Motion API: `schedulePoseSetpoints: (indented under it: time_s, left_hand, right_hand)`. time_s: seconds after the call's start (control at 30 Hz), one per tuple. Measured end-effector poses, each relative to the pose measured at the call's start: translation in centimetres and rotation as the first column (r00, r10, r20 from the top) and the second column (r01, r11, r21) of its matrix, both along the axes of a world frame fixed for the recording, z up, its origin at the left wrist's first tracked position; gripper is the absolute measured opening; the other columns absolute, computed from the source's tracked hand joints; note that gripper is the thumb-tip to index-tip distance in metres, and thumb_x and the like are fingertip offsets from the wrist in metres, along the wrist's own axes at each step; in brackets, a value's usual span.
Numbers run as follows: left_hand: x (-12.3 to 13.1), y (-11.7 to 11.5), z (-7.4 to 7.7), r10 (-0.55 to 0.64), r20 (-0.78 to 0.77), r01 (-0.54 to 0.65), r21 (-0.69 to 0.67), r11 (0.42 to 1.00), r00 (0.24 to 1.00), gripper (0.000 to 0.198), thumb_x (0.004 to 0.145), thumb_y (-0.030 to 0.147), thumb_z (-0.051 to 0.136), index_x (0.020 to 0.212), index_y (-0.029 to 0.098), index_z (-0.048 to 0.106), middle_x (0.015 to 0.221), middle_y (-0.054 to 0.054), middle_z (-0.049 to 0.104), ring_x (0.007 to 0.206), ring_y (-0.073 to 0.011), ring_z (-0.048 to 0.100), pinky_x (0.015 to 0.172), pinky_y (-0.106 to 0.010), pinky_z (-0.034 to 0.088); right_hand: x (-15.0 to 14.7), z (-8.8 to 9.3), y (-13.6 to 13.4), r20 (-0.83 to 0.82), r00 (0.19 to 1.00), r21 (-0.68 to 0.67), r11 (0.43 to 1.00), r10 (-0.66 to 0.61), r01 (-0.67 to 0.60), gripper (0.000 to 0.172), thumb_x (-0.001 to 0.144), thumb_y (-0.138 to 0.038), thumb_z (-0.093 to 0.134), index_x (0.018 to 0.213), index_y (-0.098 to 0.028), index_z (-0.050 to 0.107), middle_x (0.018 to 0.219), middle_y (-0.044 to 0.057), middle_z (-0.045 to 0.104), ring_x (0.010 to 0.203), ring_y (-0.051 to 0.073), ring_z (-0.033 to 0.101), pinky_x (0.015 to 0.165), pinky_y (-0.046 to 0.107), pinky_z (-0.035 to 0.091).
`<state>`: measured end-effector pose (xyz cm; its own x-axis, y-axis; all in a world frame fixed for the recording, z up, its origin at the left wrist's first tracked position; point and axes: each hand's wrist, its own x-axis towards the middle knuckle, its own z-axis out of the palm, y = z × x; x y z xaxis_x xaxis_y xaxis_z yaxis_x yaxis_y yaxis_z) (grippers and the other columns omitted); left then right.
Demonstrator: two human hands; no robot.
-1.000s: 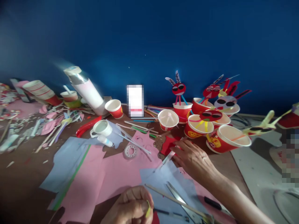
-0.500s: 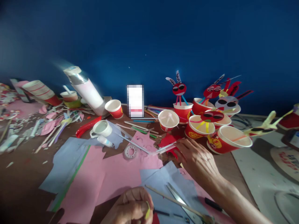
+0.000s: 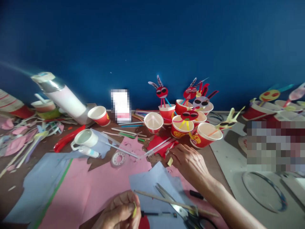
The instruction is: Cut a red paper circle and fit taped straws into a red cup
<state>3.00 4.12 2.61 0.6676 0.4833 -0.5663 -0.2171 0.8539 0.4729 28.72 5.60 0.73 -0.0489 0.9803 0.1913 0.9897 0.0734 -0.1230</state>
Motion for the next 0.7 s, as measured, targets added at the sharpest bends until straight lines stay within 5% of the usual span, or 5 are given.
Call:
schedulePoseSetpoints:
  time_s: [0.27,0.7]
  left_hand:
    - [0.1,-0.1,-2.0,0.030,0.091,-0.031,0.016,0.999,0.995,0.021,0.070,0.033,0.068,0.074,0.015,0.058,0.055,0.000,0.059,0.040,-0.0072,0.046,0.044,-0.022,0.021]
    - [0.6,-0.1,-1.8,0.110,0.101,-0.108,-0.032,0.994,0.989,0.015,0.072,0.028,0.068,0.073,0.016,0.059,0.074,-0.002,0.066,0.043,-0.0072,0.051,0.039,-0.020,0.031]
  right_hand:
    - [0.7,0.2,-0.5,-0.008,1.000,-0.018,1.000,-0.006,0.006,0.020,0.083,-0.023,0.048,0.079,-0.025,0.068,0.069,0.000,0.060,0.061,0.014,0.055,0.052,0.022,0.035]
    - [0.8,-0.8,-0.9,-0.007,1.000,-0.084,0.996,0.017,-0.018,0.019,0.085,-0.023,0.050,0.095,-0.028,0.065,0.082,0.000,0.061,0.074,0.016,0.058,0.058,0.023,0.042]
